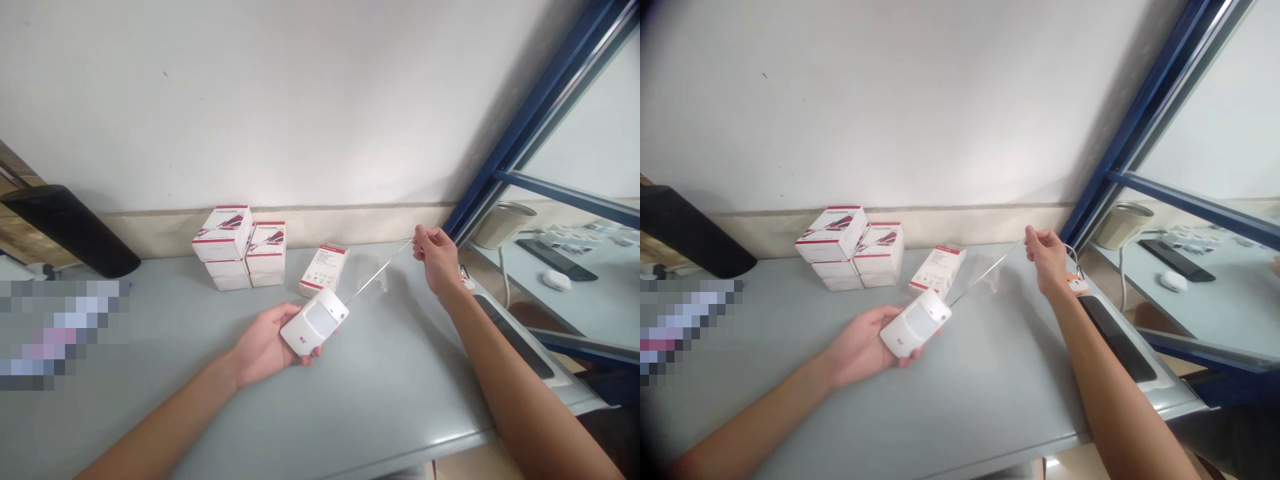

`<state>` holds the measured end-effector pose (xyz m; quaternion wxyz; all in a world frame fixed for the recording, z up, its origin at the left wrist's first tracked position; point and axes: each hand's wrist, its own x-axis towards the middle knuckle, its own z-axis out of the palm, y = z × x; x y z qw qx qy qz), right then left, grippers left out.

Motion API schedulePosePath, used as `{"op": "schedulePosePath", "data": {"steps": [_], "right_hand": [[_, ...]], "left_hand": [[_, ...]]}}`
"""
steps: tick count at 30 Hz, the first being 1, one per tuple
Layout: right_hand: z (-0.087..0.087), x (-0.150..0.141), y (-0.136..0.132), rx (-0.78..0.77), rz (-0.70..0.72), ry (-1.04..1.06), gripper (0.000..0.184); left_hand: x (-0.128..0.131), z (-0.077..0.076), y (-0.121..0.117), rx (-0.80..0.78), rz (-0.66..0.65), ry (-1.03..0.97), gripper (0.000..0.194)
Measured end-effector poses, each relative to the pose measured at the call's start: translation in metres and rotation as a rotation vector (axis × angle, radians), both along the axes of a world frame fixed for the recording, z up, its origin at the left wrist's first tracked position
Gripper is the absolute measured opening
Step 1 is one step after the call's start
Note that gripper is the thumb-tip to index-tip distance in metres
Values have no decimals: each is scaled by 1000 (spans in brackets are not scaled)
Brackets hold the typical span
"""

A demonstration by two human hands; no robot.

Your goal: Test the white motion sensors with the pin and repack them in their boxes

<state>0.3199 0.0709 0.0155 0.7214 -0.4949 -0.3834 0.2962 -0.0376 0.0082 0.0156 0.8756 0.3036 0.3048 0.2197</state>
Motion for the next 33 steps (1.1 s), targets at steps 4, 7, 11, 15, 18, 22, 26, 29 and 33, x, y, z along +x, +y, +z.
{"op": "schedulePosePath", "data": {"steps": [4,7,11,15,18,22,26,29,33], "right_hand": [[6,-30,-10,9,80,-136,45],[11,-53,-23,32,138,-216,39],[12,-80,-40,0,271,-301,33],[9,-101,-57,12,311,-343,28],[7,-113,-67,39,278,-425,25],[2,-124,-77,25,360,-434,22],[-2,-127,-79,-11,349,-425,22],[-3,-125,-76,-32,344,-490,24],[3,-114,-64,74,306,-872,22]], "left_hand": [[1,2,-1,-57,82,-36,48],[4,2,-4,-55,122,-48,44],[9,3,-11,-48,144,-91,40],[11,5,-15,-54,156,-120,41],[12,6,-17,-54,165,-124,42],[13,6,-17,-14,182,-136,43],[12,3,-17,6,183,-129,44],[13,0,-17,-4,205,-121,44],[14,0,-16,-36,285,-128,43]]}}
